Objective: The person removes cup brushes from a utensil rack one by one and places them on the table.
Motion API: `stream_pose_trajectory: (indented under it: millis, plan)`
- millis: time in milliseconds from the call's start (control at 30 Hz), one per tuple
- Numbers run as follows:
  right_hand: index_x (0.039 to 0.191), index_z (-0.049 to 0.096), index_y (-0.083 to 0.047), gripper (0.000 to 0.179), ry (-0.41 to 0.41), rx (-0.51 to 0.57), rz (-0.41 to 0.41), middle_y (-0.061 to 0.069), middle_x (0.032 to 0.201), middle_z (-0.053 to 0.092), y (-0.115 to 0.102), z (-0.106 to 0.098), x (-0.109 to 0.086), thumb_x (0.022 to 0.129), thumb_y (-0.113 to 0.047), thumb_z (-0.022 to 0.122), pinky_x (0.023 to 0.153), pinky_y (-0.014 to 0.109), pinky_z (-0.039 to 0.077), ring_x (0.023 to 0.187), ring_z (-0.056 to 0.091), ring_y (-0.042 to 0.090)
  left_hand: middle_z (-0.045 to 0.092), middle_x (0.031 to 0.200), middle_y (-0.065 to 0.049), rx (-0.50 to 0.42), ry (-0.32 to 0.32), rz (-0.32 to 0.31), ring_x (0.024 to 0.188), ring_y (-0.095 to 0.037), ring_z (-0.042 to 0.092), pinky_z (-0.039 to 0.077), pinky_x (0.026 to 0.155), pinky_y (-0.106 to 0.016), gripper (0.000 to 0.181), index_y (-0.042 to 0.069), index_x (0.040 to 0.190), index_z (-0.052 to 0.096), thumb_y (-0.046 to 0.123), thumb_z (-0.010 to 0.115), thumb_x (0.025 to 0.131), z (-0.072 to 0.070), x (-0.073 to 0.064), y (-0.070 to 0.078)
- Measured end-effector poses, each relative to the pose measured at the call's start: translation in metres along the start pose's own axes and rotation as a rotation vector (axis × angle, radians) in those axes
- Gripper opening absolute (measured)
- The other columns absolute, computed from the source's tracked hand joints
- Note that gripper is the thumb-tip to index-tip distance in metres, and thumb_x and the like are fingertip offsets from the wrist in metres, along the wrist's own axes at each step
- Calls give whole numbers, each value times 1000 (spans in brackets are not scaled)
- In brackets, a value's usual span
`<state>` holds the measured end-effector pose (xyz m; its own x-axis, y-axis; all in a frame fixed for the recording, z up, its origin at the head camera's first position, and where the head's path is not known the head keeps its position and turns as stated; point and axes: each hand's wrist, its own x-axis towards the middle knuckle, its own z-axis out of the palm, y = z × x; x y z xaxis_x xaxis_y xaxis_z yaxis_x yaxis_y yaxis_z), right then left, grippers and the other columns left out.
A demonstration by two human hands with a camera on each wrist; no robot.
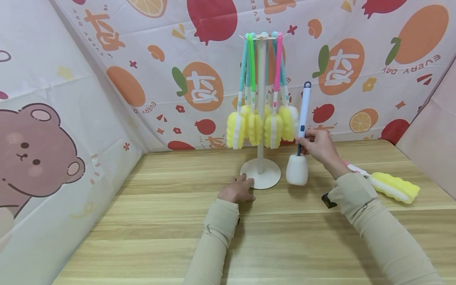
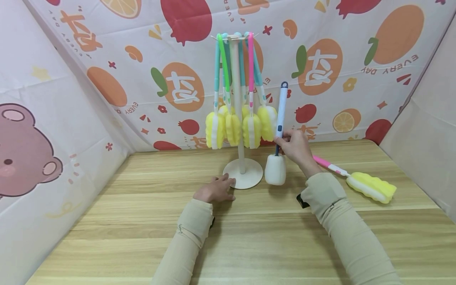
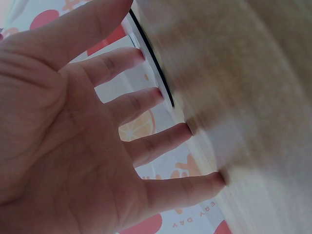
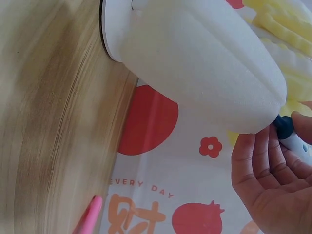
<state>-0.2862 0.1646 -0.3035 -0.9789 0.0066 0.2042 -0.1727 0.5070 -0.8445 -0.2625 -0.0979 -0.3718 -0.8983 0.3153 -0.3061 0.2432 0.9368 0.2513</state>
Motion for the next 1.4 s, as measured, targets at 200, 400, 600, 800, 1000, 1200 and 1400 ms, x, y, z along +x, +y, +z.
stream_pose_trajectory:
  millis: [200,400,600,800,1000,1200,1400]
  plan:
    - [114,64,12,29,-4,-7,16,21,93,66,2,0,-1,102,-14,63,68,28,58,67,63,15,29,163,-13,-1,0,6,140,-40,32,44,101,-57,56,16,148,51,30,70,97,0,1,0]
    - [113,64,11,28,-16,3,39,20,92,66,4,1,-1,101,-14,64,64,22,56,66,63,14,30,163,-13,-4,0,9,140,-40,32,43,101,-58,56,15,147,51,29,71,97,0,2,0]
    - [111,64,13,28,-15,0,37,18,88,67,6,1,-1,101,-14,64,63,22,56,64,62,12,29,163,-12,-9,-1,7,142,-40,30,42,104,-57,58,16,150,49,29,70,98,0,1,0]
    - [113,63,14,30,-28,6,55,18,89,66,7,1,-1,102,-13,63,63,22,56,64,61,12,30,163,-13,-7,1,10,141,-39,32,42,103,-56,55,14,148,50,28,69,98,-2,-2,1]
    - [117,62,15,31,-42,14,85,19,91,65,10,3,-1,102,-13,61,64,23,56,66,61,13,29,163,-13,-9,-1,3,143,-40,30,41,104,-57,56,15,148,50,29,69,98,-1,-1,0]
    - [115,63,15,30,-43,13,93,17,87,67,14,5,-1,102,-12,61,63,23,57,64,62,11,32,161,-13,0,10,12,137,-39,35,46,97,-56,49,15,140,55,28,72,96,2,3,-1]
    - [113,64,16,29,-35,12,84,16,86,67,17,6,-1,102,-11,61,62,23,56,63,61,10,32,160,-13,-1,18,16,134,-40,36,48,93,-56,43,15,134,57,27,72,96,1,2,0]
